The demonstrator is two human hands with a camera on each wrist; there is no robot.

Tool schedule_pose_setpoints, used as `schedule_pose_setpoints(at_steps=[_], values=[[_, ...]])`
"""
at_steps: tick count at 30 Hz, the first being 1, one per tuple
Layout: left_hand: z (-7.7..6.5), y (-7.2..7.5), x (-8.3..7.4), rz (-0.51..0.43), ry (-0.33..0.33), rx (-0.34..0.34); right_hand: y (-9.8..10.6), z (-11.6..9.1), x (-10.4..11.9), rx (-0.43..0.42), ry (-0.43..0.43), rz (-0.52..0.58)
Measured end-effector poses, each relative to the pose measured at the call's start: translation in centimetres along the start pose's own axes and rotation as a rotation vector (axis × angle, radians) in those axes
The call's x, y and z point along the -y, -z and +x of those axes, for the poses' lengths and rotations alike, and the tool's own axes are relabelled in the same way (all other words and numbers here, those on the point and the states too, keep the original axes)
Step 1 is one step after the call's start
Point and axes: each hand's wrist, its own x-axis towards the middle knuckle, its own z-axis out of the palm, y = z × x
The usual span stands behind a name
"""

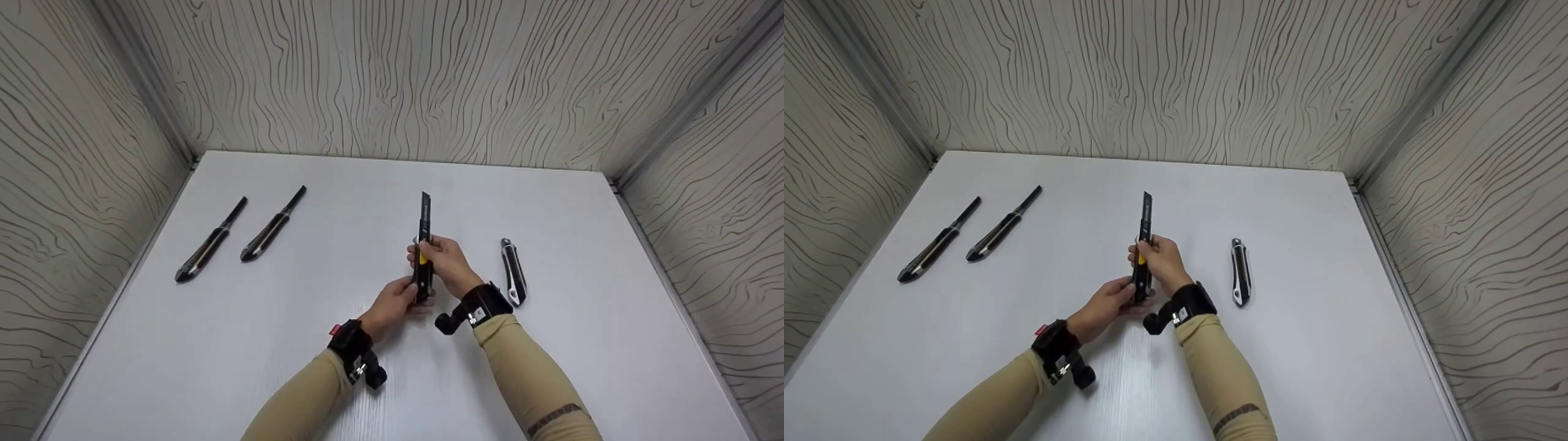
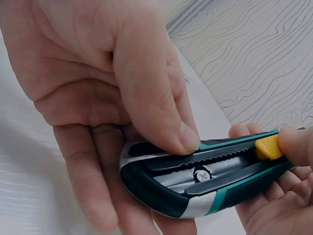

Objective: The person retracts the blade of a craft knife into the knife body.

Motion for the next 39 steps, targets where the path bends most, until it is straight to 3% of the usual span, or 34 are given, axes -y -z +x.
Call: schedule_pose_setpoints(at_steps=[23, 33, 39], values=[[-0.14, -0.1, -0.17, 0.008, -0.01, -0.024, 0.07, -0.13, 0.0, 0.015, -0.004, -0.026], [-0.35, 0.03, 0.49, -0.042, -0.002, -0.004, 0.39, -0.01, 0.18, 0.034, -0.003, -0.027], [-0.6, 0.07, 0.58, -0.05, -0.05, -0.005, 0.38, -0.02, 0.19, 0.035, -0.012, 0.003]])
